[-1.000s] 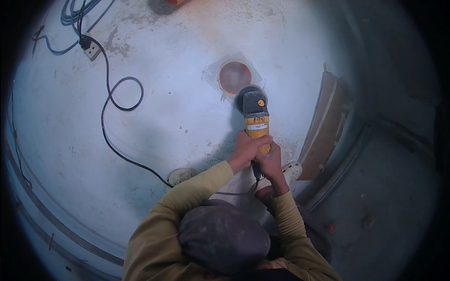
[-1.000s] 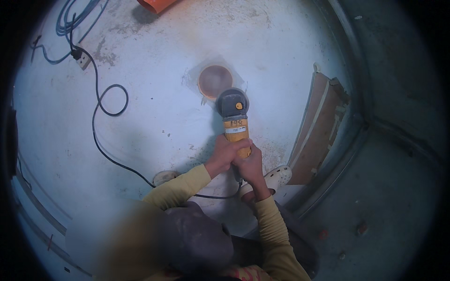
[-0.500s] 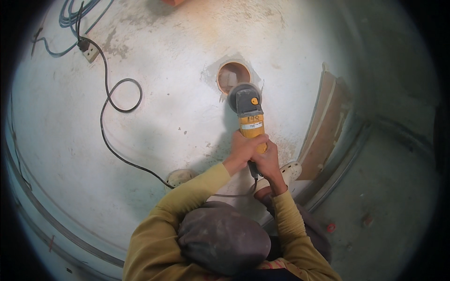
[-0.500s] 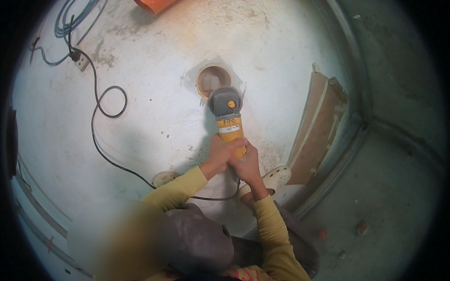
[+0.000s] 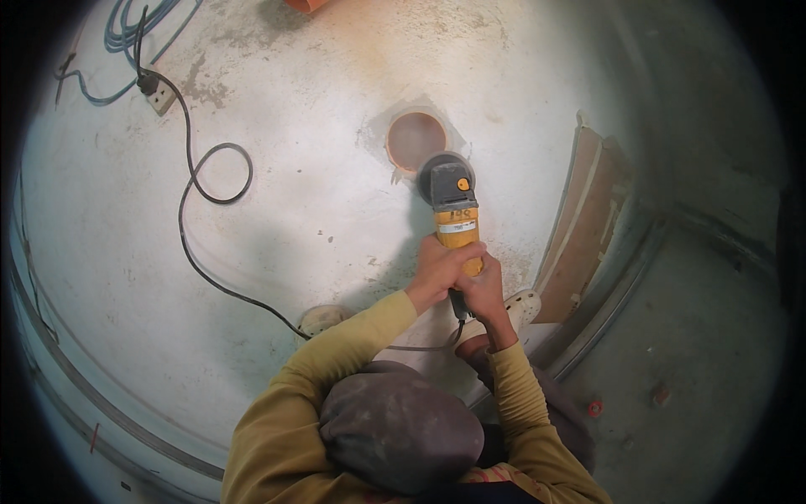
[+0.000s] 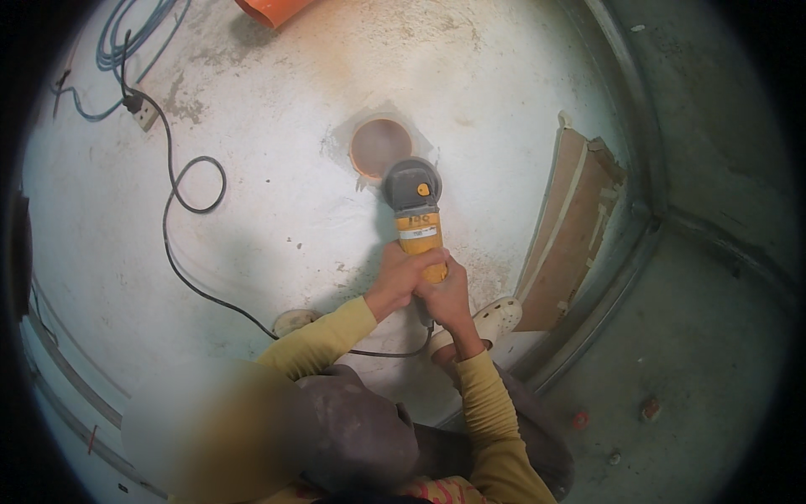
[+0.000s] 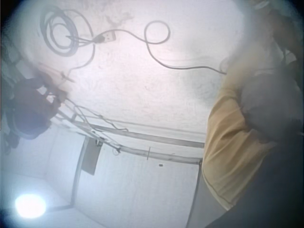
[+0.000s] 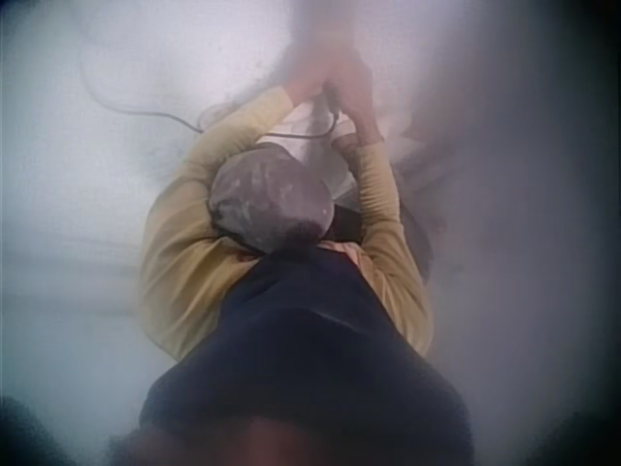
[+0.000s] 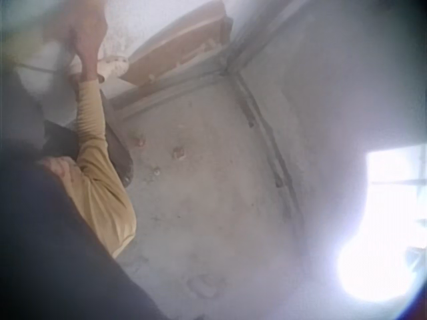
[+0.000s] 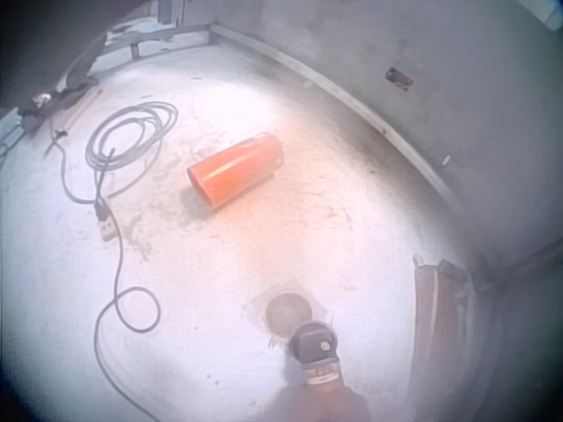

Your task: The person uses an angle grinder to cut and smooth the edges of a circular hole in a concrete floor. They then clear debris from the hole by hand.

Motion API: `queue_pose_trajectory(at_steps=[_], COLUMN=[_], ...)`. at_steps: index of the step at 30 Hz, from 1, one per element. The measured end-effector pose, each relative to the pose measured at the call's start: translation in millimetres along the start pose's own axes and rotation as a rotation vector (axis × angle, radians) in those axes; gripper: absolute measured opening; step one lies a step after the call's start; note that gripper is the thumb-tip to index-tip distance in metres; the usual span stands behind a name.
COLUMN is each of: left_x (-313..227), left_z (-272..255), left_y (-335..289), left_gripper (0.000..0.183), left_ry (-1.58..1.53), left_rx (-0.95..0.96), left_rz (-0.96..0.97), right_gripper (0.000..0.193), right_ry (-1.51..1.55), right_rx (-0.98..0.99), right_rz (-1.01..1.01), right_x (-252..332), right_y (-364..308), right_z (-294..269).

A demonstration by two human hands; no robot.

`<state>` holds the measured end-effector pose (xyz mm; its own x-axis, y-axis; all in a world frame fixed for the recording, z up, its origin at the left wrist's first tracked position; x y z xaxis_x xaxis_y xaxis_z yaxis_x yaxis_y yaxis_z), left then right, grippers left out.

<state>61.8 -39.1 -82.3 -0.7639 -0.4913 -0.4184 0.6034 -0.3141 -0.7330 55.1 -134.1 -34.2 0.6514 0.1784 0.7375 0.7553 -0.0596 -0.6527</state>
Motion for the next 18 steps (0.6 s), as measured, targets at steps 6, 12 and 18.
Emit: queue_pose_trajectory(at_steps=[6, 12, 18], left_x=[3.7, 1.2, 2.5], left_z=[15.9, 14.3, 13.3], left_y=[6.3, 9.0, 8.4], left_gripper=[0.028, 0.029, 0.028], left_ry=[0.047, 0.090, 0.032], left_rx=[0.022, -0.006, 0.031], left_rz=[0.015, 0.034, 0.026], right_gripper=[0.046, 0.042, 0.048], right_ry=[-0.100, 0.011, -0.004], right_rx=[-0.080, -0.045, -0.016], right_rz=[-0.029, -0.048, 0.000], right_x=[7.5, 10.4, 1.9], right_y=[-5.8, -3.0, 1.2], right_z=[-15.3, -12.9, -13.3])
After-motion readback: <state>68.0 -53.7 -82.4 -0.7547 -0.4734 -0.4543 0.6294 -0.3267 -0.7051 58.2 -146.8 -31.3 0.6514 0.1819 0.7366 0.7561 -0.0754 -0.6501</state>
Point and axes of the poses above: each hand's wrist, its own y-axis towards the middle knuckle, its own z-axis out of the palm, x = y × z, the point moved 9 cm from there along y, towards the middle knuckle, and after that the axes turned 12 degrees about y, right-handed, at the moved point
